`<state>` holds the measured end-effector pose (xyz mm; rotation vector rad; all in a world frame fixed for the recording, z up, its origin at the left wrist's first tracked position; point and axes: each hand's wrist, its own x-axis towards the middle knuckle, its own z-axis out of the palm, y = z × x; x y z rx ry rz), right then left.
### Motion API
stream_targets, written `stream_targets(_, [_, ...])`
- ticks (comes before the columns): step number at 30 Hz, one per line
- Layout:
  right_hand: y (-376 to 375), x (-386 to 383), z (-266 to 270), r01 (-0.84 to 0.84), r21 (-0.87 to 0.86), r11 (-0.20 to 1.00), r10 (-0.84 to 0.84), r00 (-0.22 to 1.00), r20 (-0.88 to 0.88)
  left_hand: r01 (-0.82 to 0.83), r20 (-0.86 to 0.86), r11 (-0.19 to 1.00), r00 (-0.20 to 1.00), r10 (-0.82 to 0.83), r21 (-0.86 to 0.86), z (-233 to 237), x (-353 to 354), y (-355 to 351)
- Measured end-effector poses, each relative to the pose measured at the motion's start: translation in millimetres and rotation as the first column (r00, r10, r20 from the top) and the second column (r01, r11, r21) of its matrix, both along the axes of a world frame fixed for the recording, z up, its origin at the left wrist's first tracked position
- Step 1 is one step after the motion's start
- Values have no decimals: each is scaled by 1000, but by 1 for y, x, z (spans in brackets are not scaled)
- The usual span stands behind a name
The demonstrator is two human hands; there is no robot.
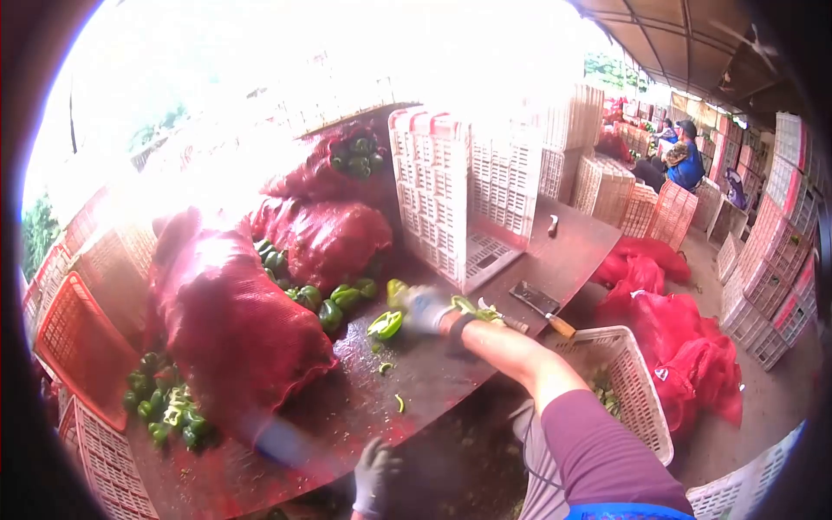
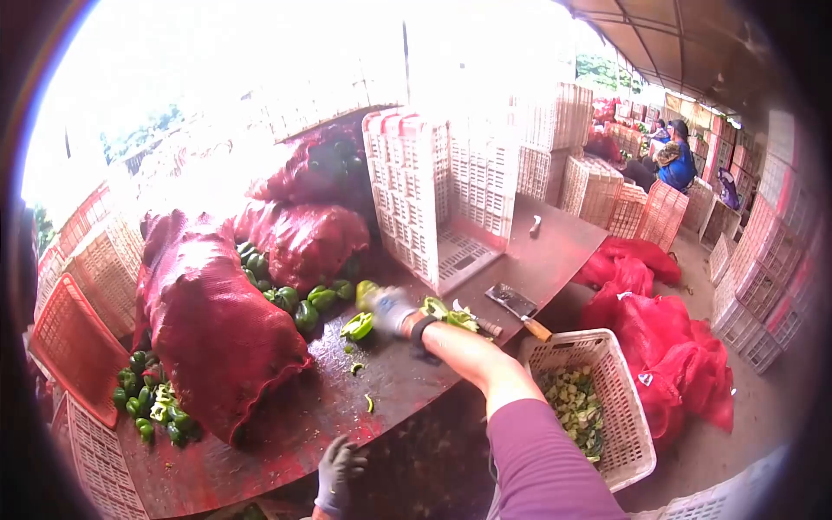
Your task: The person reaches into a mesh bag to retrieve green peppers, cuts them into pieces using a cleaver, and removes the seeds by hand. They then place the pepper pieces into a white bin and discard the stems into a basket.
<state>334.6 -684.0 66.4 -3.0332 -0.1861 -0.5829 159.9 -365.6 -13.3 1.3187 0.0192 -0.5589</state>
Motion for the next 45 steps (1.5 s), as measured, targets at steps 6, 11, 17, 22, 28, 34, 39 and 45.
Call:
stream_targets(6, [138,-140,38,-408,711,573,605,795,-32,-76,-20,883,997,75,-463,46,-5,3])
stream_targets(11, [195,-199,23,-360,733,577,602,794,-85,-129,62,791,977,206,-598,53,-18,17])
stream_targets(17, [199,-223,13,-532,632,564,658,751,45,-98,-29,704,994,109,-703,15,-16,28])
stream_targets(22, [194,-238,-8,-474,616,629,633,772,-53,61,53,753,998,-35,-655,-24,-16,24])
stream_targets(28, [180,-263,-9,-300,682,667,532,833,-155,-14,114,912,991,66,-410,-35,-26,0])
stream_targets(34, [168,-274,-16,-330,730,599,566,819,-94,32,-73,821,993,-90,-569,-17,-42,-5])
stream_targets(39, [162,-270,-33,-195,789,582,550,810,-205,122,-72,751,973,-220,-649,-31,-38,-12])
stream_targets(45, [170,-298,-8,-157,784,601,364,927,-94,50,-158,766,968,-195,-641,-58,-20,-13])
